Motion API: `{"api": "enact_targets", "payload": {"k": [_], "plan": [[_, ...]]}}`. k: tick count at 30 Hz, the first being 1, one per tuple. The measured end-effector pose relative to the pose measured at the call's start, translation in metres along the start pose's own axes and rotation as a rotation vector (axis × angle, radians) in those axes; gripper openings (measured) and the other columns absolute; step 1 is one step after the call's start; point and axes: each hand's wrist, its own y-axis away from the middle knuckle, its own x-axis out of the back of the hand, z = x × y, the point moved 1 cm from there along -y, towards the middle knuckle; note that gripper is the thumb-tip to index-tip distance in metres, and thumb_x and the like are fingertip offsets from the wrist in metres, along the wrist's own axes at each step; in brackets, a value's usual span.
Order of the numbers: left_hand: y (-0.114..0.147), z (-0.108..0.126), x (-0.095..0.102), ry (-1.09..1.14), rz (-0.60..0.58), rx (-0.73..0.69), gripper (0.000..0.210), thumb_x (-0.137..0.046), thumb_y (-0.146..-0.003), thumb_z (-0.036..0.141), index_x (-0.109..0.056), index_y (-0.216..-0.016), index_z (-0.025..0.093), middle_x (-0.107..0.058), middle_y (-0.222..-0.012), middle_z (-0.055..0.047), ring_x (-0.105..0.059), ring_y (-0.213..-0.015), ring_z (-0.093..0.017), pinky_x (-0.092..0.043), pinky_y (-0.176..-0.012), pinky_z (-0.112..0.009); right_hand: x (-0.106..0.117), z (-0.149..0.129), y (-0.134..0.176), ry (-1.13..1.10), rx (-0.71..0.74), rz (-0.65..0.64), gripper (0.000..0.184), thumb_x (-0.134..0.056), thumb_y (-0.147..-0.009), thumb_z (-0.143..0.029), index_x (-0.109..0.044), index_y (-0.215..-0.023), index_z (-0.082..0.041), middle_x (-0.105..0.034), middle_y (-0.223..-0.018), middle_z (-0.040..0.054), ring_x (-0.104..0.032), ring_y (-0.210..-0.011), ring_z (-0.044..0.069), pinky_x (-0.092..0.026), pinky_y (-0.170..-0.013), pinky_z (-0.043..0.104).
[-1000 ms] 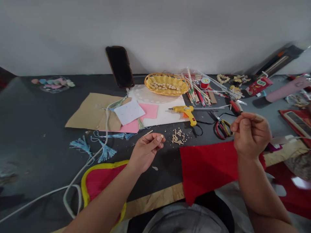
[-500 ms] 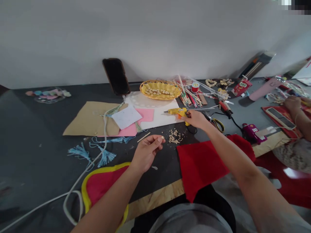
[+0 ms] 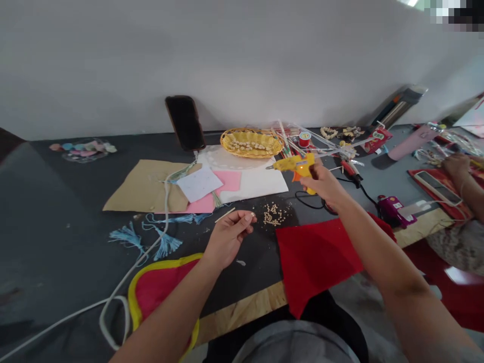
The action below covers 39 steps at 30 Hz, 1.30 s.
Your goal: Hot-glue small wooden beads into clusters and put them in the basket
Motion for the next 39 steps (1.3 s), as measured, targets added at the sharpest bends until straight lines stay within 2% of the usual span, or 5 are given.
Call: {"api": "enact_targets", "payload": {"k": [3,7,17,27,39], "plan": [[0.0,0.0,0.001,0.042,0.001,-0.004,0.019,-0.082,-0.063,0.027,-0.069,-0.067,0.013,-0.065,-0.07,-0.001,-0.05,-0.058,-0.007,-0.041,-0.057,-0.019,0.008,-0.013,0.018,-0.332,0.105,-0.01,0.031,-0.068,-0.07,-0.026,-0.058,-0.099,-0.018,-0.064,-0.089,0.0022,-0.058,-0.061,0.01,-0.048,-0.053,0.023],[0.001,0.002,0.002,0.052,-0.015,0.011,0.019,-0.081,-0.065,0.027,-0.07,-0.068,0.013,-0.065,-0.069,-0.002,-0.05,-0.056,-0.006,-0.041,-0.056,-0.02,-0.001,-0.011,0.042,-0.487,0.176,-0.045,0.026,-0.053,-0.088,-0.042,-0.059,-0.098,-0.019,-0.065,-0.091,0.0054,-0.054,-0.052,0.009,-0.042,-0.041,0.022],[0.001,0.0,0.004,0.081,0.036,0.07,0.024,-0.083,-0.063,0.03,-0.069,-0.069,0.012,-0.065,-0.066,-0.001,-0.051,-0.055,-0.007,-0.04,-0.058,-0.021,-0.038,0.025,0.066,-0.547,0.134,-0.553,0.044,-0.043,-0.091,-0.058,-0.059,-0.094,-0.017,-0.058,-0.077,0.0063,-0.054,-0.063,0.015,-0.047,-0.056,0.029],[0.002,-0.001,0.003,0.12,0.048,0.136,0.026,-0.083,-0.064,0.033,-0.069,-0.07,0.012,-0.064,-0.064,-0.001,-0.051,-0.056,-0.007,-0.038,-0.058,-0.021,-0.048,0.025,0.075,-0.653,0.071,-0.679,0.038,-0.043,-0.093,-0.054,-0.055,-0.098,-0.019,-0.052,-0.08,0.0033,-0.045,-0.054,0.008,-0.035,-0.047,0.023],[0.002,0.0,0.003,0.076,0.056,0.128,0.03,-0.084,-0.061,0.036,-0.068,-0.068,0.012,-0.062,-0.061,0.0,-0.051,-0.057,-0.008,-0.038,-0.058,-0.02,-0.051,0.027,0.076,-0.659,0.074,-0.704,0.035,-0.043,-0.094,-0.05,-0.055,-0.091,-0.018,-0.052,-0.078,0.0015,-0.042,-0.051,0.006,-0.038,-0.047,0.021]]}}
